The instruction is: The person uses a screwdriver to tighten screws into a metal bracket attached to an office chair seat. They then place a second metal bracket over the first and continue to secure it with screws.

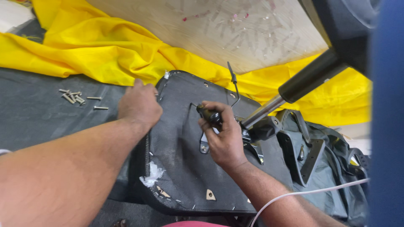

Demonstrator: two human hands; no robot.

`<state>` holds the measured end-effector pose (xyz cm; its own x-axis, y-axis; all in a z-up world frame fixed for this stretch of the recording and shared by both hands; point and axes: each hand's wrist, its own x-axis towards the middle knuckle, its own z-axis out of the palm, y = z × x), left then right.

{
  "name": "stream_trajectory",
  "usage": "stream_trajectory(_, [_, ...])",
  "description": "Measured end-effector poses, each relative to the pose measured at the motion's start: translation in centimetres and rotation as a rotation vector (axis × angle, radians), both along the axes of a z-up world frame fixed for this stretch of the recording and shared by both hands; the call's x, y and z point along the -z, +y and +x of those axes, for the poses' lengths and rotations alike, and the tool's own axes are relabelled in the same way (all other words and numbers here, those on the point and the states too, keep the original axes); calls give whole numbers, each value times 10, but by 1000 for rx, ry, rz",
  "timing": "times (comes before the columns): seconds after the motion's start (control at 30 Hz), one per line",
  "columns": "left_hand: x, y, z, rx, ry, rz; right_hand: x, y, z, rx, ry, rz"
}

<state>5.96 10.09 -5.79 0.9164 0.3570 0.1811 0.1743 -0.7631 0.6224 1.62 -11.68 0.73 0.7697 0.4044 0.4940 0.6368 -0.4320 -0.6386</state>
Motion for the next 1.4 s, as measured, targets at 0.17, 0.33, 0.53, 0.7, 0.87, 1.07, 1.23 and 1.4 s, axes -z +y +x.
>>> stream_trajectory(0.17, [-14, -52, 30, 245, -76, 82, -11, -30, 15, 123, 96, 297])
stream_trajectory(0.33, [-8, -85, 61, 383, -131, 207, -13, -67, 19, 172, 101, 244])
stream_trajectory(0.53, [4, -94, 99, 504, -42, 340, -18, -87, 25, 121, 148, 204])
stream_trajectory(0.7, [7, -96, 110, 660, -10, 455, -23, -87, 29, 136, 139, 118])
stream_trajectory(0.87, [-10, -97, 114, 780, 59, 488, -29, -80, 32, 148, 140, 93])
stream_trajectory(1.07, [-7, -89, 100, 627, 42, 117, -30, -71, 35, 125, 197, 138])
stream_trajectory(1.23, [0, -87, 89, 593, -12, 29, -35, -63, 37, 164, 212, 108])
stream_trajectory(1.4, [7, -94, 78, 411, -50, -50, -40, -58, 43, 209, 170, 14])
